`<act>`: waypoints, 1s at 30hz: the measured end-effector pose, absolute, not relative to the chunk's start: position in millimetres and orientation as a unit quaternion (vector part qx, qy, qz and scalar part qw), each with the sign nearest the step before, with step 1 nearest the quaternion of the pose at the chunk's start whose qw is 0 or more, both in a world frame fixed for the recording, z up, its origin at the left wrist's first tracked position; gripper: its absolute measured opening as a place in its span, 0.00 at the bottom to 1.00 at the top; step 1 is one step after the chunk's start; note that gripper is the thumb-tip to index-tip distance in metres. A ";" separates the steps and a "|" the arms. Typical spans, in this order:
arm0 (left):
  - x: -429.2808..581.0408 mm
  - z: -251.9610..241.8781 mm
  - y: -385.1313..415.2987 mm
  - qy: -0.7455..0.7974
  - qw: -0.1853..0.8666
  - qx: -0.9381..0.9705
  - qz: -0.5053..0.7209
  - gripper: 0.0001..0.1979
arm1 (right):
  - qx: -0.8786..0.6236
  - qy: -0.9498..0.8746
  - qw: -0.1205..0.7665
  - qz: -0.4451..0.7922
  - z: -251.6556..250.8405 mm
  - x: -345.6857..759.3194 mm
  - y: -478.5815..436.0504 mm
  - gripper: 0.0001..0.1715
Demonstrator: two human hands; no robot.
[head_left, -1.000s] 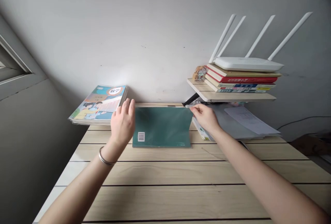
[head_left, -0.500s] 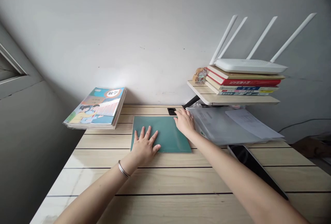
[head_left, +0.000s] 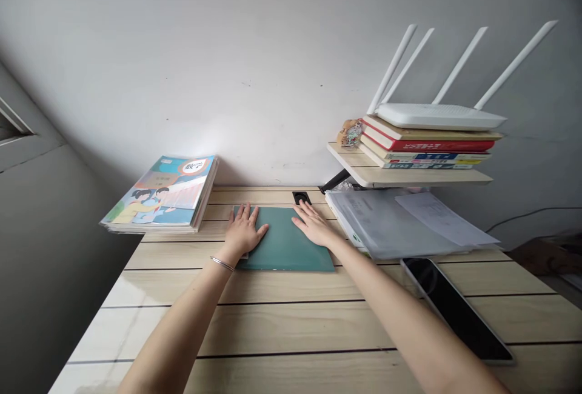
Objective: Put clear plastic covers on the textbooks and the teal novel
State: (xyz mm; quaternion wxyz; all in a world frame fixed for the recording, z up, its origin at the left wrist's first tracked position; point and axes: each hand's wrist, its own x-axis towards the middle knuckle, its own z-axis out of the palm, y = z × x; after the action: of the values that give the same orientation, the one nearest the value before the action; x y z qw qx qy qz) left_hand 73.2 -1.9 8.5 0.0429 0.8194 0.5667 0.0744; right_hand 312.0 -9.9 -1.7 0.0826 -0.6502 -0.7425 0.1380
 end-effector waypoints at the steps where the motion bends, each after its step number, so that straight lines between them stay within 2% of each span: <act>1: 73.2 7.2 -0.6 0.569 0.042 0.818 0.079 0.36 | -0.660 -0.733 0.083 0.141 -3.8 316.6 -8.2 0.42; 6: 73.4 4.3 2.3 0.590 0.035 0.801 0.101 0.39 | -0.679 -0.715 0.091 0.141 -16.4 326.5 -3.2 0.41; 9: 70.8 10.5 -10.3 0.563 0.005 0.817 0.123 0.30 | -0.687 -0.708 0.101 0.131 -18.9 326.6 -2.1 0.40; 12: 68.2 19.3 -41.5 0.424 -0.040 0.895 0.130 0.22 | -0.678 -0.717 0.124 0.107 -13.6 326.8 -0.1 0.36; 15: 68.6 23.5 -74.3 0.292 -0.088 0.950 0.067 0.24 | -0.651 -0.742 0.133 0.088 -1.7 326.3 3.0 0.31; 18: 71.8 21.5 -89.7 0.282 -0.127 0.951 0.010 0.20 | -0.646 -0.751 0.109 0.082 11.1 324.5 6.0 0.27; 21: 76.9 14.8 -91.5 0.261 -0.151 0.953 -0.018 0.23 | -0.648 -0.751 0.096 0.083 18.3 323.3 8.4 0.26; 24: 83.6 7.0 -91.4 0.235 -0.180 0.955 -0.022 0.26 | -0.648 -0.750 0.099 0.088 19.4 323.9 10.8 0.25; 30: 94.5 0.9 -80.5 0.259 -0.202 0.944 0.019 0.23 | -0.641 -0.748 0.127 0.120 14.0 324.9 13.9 0.23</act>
State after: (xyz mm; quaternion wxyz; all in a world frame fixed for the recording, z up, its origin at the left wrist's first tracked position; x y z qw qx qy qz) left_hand 94.5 -80.5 0.9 -0.2021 0.9443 0.2590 0.0186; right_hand 324.9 13.9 14.0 0.1267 -0.6405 -0.7479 0.1199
